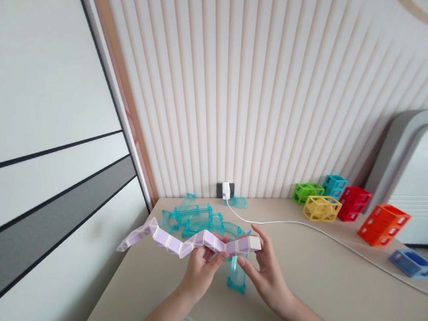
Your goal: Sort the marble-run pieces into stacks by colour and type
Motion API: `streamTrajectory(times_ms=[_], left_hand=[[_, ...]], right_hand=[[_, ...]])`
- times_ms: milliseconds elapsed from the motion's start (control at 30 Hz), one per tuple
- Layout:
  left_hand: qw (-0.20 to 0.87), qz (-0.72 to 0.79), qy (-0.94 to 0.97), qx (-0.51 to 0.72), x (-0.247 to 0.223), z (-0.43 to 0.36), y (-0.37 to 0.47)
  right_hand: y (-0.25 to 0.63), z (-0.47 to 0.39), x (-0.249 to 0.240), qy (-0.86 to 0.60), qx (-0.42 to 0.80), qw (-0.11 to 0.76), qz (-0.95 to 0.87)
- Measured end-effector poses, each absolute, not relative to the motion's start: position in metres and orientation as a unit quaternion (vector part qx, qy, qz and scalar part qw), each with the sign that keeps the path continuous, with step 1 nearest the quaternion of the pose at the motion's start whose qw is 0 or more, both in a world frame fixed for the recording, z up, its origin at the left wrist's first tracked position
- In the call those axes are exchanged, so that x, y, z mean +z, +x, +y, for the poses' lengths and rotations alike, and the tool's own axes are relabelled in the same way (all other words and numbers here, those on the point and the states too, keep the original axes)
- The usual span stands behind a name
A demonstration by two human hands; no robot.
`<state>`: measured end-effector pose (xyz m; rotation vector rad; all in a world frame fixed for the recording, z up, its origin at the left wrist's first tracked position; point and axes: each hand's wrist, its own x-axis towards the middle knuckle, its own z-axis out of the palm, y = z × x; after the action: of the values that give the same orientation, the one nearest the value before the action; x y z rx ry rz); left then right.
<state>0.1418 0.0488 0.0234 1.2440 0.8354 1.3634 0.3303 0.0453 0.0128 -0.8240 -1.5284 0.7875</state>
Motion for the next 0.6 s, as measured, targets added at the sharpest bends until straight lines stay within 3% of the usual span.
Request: streamTrajectory(times_ms=[233,600], left_hand=[[0.549,0.357,0.481,0.584,0.0225,0.0483,0.1442],[0.541,0.368,0.531,0.538,0.0247,0.0484,0.1431]], right_hand=[[0.3303,0.0475,0.0176,-0.385,0.363,0.513,-0.676],[0.3289,0.0463,0.0169,-0.401,0.409,0.546,-0.612]])
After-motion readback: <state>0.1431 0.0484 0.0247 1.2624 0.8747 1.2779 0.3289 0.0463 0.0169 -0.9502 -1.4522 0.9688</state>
